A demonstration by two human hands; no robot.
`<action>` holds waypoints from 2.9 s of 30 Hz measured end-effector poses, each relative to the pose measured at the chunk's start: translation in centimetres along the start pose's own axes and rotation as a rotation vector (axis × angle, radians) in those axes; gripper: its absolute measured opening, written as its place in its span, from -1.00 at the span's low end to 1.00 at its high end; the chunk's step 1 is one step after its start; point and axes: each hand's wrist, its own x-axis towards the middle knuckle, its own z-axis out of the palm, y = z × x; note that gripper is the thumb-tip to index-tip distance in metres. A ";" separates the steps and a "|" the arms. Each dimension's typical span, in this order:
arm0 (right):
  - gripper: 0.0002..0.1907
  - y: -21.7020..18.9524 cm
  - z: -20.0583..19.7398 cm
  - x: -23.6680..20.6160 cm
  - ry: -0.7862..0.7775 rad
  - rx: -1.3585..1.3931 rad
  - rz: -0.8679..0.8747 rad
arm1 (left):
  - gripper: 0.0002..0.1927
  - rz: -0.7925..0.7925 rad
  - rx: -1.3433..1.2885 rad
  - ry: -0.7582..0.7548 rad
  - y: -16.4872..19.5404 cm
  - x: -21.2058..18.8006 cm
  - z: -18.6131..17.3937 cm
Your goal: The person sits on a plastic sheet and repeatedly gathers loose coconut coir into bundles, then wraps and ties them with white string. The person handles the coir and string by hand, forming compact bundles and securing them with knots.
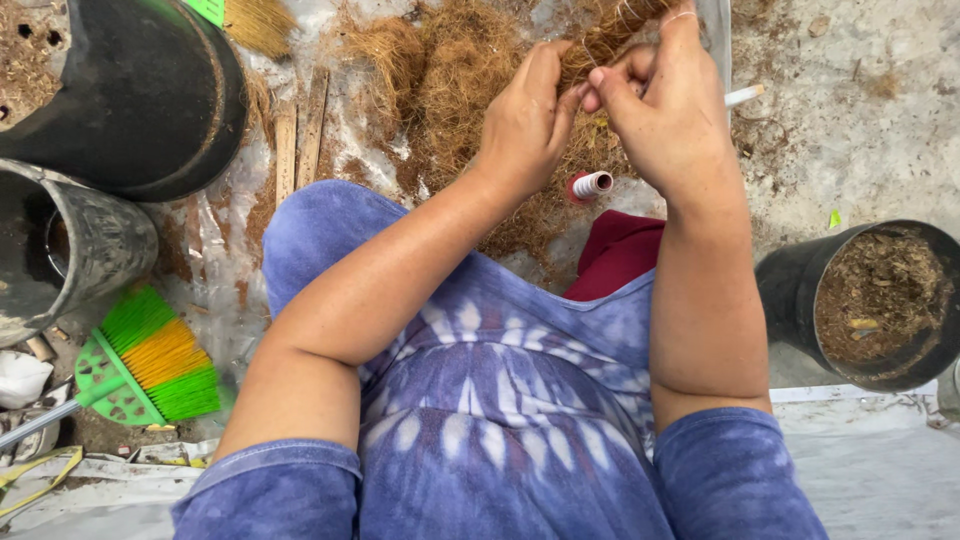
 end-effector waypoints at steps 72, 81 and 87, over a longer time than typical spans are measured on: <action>-0.76 1.1 -0.6 1.1 -0.265 0.686 0.032 | -0.83 -0.533 -1.220 -0.467 -5.1 3.1 -1.2; -0.74 2.1 -0.6 0.3 -0.239 0.686 0.095 | -0.82 -0.366 -1.291 -0.277 -4.6 2.3 -0.5; -0.58 1.5 -0.1 0.7 -0.160 0.748 0.087 | -0.85 -0.499 -1.255 -0.308 -3.2 2.6 -1.2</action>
